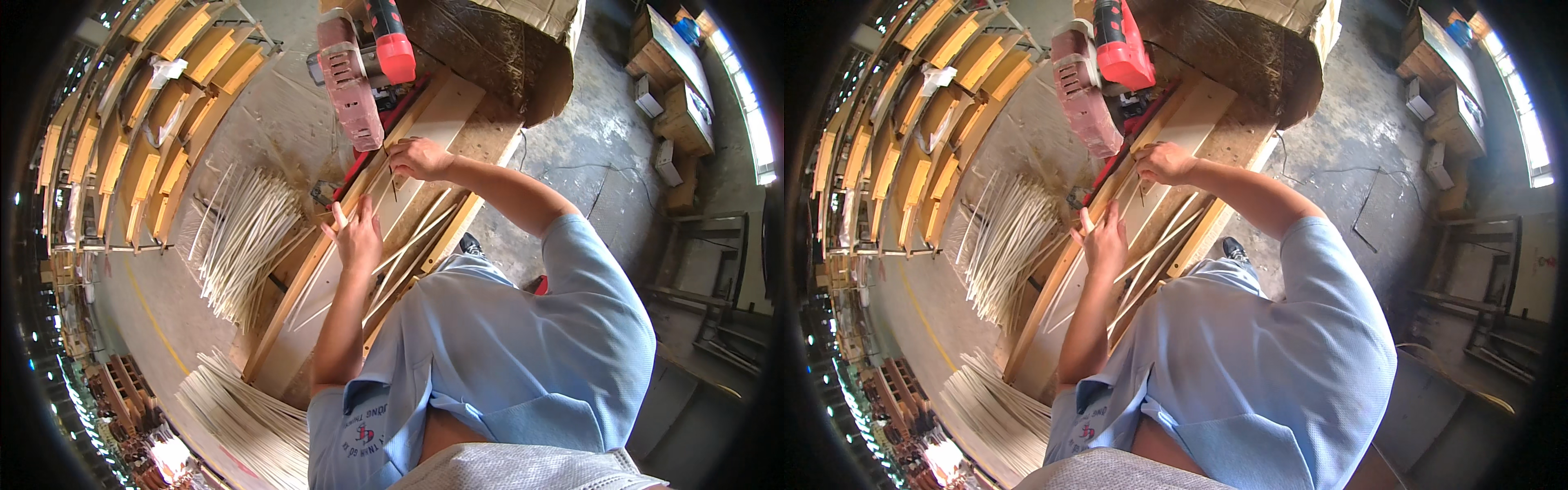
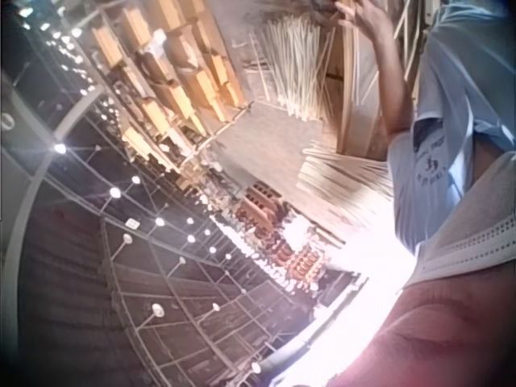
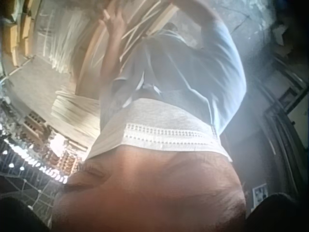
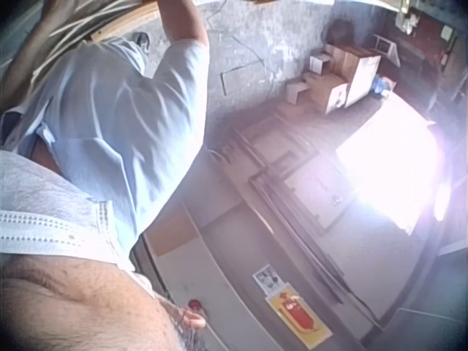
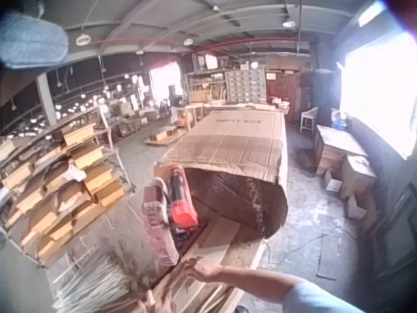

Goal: The person repeatedly picks up bundles of thin wooden sticks, aligns them on a guide, and cuts them to length using a red circular saw. The cut pieces are stacked on the workbench.

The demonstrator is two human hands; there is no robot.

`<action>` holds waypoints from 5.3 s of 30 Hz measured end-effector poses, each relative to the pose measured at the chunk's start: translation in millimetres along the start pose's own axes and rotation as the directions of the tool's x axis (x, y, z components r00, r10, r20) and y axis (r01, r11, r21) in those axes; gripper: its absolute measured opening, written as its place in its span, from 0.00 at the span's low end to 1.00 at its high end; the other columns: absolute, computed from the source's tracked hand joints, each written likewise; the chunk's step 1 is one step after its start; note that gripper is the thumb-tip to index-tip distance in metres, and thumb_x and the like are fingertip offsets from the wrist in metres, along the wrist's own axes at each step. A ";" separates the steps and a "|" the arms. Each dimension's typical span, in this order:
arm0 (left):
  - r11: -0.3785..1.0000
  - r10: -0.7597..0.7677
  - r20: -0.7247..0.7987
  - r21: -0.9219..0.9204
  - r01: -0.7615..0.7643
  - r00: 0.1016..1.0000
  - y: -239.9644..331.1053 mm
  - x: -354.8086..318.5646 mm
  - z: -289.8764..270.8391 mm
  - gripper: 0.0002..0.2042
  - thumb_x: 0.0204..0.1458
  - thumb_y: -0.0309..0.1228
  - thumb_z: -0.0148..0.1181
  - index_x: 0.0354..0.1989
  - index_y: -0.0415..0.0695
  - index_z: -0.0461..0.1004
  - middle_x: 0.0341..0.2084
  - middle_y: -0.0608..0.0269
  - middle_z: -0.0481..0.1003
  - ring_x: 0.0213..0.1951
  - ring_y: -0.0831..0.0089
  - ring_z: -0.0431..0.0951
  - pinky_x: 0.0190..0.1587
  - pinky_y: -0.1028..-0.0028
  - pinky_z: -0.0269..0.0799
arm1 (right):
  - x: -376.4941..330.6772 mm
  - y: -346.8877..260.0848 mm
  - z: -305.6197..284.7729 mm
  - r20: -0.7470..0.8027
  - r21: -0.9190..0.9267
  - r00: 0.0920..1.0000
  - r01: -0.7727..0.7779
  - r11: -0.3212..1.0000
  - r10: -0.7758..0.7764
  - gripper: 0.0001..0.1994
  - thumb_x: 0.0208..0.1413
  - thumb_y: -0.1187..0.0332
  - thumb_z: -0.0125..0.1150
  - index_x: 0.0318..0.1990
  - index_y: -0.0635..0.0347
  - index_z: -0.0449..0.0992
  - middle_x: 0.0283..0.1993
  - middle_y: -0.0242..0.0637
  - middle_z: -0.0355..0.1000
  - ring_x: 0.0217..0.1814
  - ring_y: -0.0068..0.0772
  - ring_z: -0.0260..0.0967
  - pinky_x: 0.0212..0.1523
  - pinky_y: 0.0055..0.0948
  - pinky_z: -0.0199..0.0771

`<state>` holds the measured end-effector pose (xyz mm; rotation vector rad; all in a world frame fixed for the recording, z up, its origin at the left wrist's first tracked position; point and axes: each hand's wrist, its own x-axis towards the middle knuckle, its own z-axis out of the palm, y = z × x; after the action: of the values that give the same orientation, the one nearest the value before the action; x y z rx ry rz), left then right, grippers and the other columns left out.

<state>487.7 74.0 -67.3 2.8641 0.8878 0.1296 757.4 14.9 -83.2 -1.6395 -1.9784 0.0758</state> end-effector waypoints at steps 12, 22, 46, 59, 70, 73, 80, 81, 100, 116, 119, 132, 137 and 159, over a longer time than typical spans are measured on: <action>0.998 0.023 -0.143 0.059 -0.014 0.989 -12.9 -2.1 27.8 0.21 0.64 0.31 0.56 0.66 0.56 0.74 0.68 0.76 0.72 0.74 0.38 0.55 0.67 0.20 0.42 | -5.2 -7.1 23.8 -0.190 -0.093 0.970 -0.173 0.980 0.153 0.07 0.52 0.63 0.69 0.37 0.50 0.83 0.44 0.31 0.78 0.53 0.39 0.74 0.51 0.42 0.73; 0.998 0.025 -0.123 0.064 -0.017 0.992 -12.1 -2.9 26.5 0.21 0.65 0.33 0.55 0.67 0.54 0.73 0.71 0.76 0.68 0.76 0.39 0.52 0.67 0.20 0.41 | -6.5 -15.1 30.3 -0.300 -0.116 0.937 -0.219 0.969 0.176 0.09 0.51 0.64 0.69 0.40 0.49 0.84 0.44 0.29 0.79 0.49 0.38 0.75 0.48 0.41 0.72; 0.996 0.030 -0.042 0.090 -0.026 0.999 -5.1 -3.2 11.2 0.23 0.68 0.42 0.53 0.71 0.55 0.69 0.73 0.75 0.66 0.77 0.37 0.48 0.67 0.18 0.39 | -11.1 -2.7 -29.2 0.203 0.173 0.946 -0.289 0.941 0.254 0.08 0.54 0.66 0.65 0.40 0.54 0.83 0.42 0.37 0.80 0.45 0.46 0.79 0.46 0.42 0.78; 0.999 -0.008 0.030 0.039 0.007 1.000 0.8 -1.2 0.0 0.24 0.69 0.42 0.51 0.72 0.52 0.66 0.73 0.69 0.66 0.76 0.33 0.49 0.65 0.16 0.41 | -41.2 -17.3 -32.8 0.136 0.105 0.987 -0.098 0.990 0.084 0.04 0.54 0.66 0.66 0.31 0.53 0.80 0.37 0.33 0.75 0.49 0.41 0.73 0.51 0.43 0.75; 0.997 0.003 -0.066 0.078 0.002 0.998 -2.1 2.9 13.9 0.23 0.67 0.33 0.51 0.71 0.54 0.64 0.69 0.70 0.71 0.74 0.32 0.52 0.63 0.14 0.44 | 4.8 -9.9 15.8 -0.058 -0.018 0.965 -0.258 0.966 0.256 0.04 0.50 0.67 0.64 0.28 0.55 0.79 0.39 0.36 0.79 0.47 0.48 0.76 0.51 0.44 0.77; 0.997 -0.001 -0.069 0.076 0.007 0.998 -3.7 2.6 17.2 0.22 0.64 0.30 0.55 0.68 0.54 0.69 0.69 0.71 0.71 0.75 0.35 0.53 0.64 0.16 0.42 | 0.1 -9.2 18.5 -0.107 0.026 0.959 -0.260 0.965 0.261 0.04 0.50 0.67 0.64 0.30 0.55 0.81 0.41 0.37 0.79 0.48 0.48 0.76 0.52 0.45 0.77; 0.997 0.013 -0.093 0.073 -0.007 0.996 -3.9 0.5 17.0 0.22 0.63 0.30 0.56 0.67 0.52 0.71 0.68 0.71 0.72 0.74 0.37 0.54 0.66 0.19 0.42 | -5.2 -14.3 24.0 -0.187 0.085 0.941 -0.273 0.958 0.284 0.05 0.52 0.67 0.65 0.33 0.56 0.82 0.42 0.36 0.79 0.50 0.48 0.75 0.52 0.46 0.76; 0.998 0.014 -0.098 0.066 -0.008 0.995 -3.8 0.5 16.8 0.21 0.64 0.31 0.55 0.66 0.52 0.72 0.68 0.71 0.72 0.74 0.37 0.54 0.65 0.19 0.43 | -5.4 -14.4 24.4 -0.181 0.071 0.944 -0.266 0.961 0.274 0.05 0.52 0.67 0.65 0.34 0.56 0.82 0.43 0.35 0.79 0.50 0.47 0.75 0.52 0.45 0.75; 0.999 0.014 -0.036 0.047 -0.012 0.999 -0.3 -0.3 6.2 0.23 0.67 0.48 0.56 0.67 0.56 0.74 0.69 0.69 0.71 0.75 0.34 0.51 0.64 0.15 0.40 | 0.8 -20.9 21.5 -0.141 0.039 0.937 -0.316 0.948 0.318 0.04 0.52 0.67 0.64 0.34 0.52 0.81 0.40 0.36 0.79 0.51 0.47 0.76 0.51 0.45 0.75; 0.998 -0.034 0.015 0.053 0.034 0.999 8.2 0.5 -1.9 0.26 0.65 0.50 0.56 0.68 0.54 0.73 0.71 0.69 0.68 0.75 0.34 0.50 0.65 0.17 0.41 | -29.2 -24.8 -7.8 0.076 0.141 0.996 -0.061 0.988 0.051 0.05 0.54 0.68 0.68 0.38 0.53 0.81 0.39 0.34 0.77 0.49 0.44 0.75 0.51 0.43 0.76; 0.998 -0.032 0.008 0.054 0.032 0.999 9.2 1.2 -1.2 0.26 0.65 0.50 0.56 0.68 0.53 0.73 0.71 0.70 0.68 0.75 0.33 0.50 0.65 0.16 0.40 | -31.5 -27.2 -0.1 0.062 0.087 0.996 -0.076 0.993 0.071 0.05 0.55 0.66 0.67 0.38 0.52 0.80 0.41 0.33 0.75 0.51 0.42 0.73 0.53 0.43 0.74; 0.996 -0.070 0.056 0.058 0.066 0.996 10.9 3.0 -4.6 0.25 0.67 0.51 0.54 0.67 0.54 0.74 0.71 0.69 0.68 0.76 0.36 0.49 0.66 0.16 0.39 | -8.4 -17.7 15.4 0.001 -0.050 0.999 -0.043 0.998 0.044 0.07 0.54 0.65 0.67 0.38 0.54 0.79 0.46 0.35 0.74 0.54 0.43 0.72 0.55 0.44 0.75; 0.995 -0.068 -0.013 0.077 0.069 0.998 6.8 3.6 6.6 0.21 0.67 0.44 0.54 0.65 0.55 0.76 0.70 0.72 0.70 0.75 0.37 0.51 0.66 0.16 0.39 | -1.6 -12.1 20.7 -0.005 -0.054 0.995 -0.104 0.993 0.104 0.08 0.55 0.63 0.66 0.40 0.52 0.81 0.49 0.34 0.75 0.57 0.44 0.72 0.57 0.41 0.76; 0.993 -0.075 -0.192 0.073 0.090 0.979 2.2 5.6 29.3 0.17 0.63 0.31 0.54 0.59 0.56 0.80 0.64 0.78 0.76 0.73 0.43 0.59 0.67 0.19 0.42 | -3.3 -7.3 1.3 -0.019 0.134 0.997 -0.069 0.989 0.072 0.05 0.58 0.69 0.64 0.39 0.57 0.81 0.41 0.41 0.75 0.48 0.51 0.75 0.48 0.45 0.78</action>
<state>497.1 72.2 -95.6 2.9210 1.0683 0.3704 750.7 10.5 -82.8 -1.6162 -1.8568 0.2097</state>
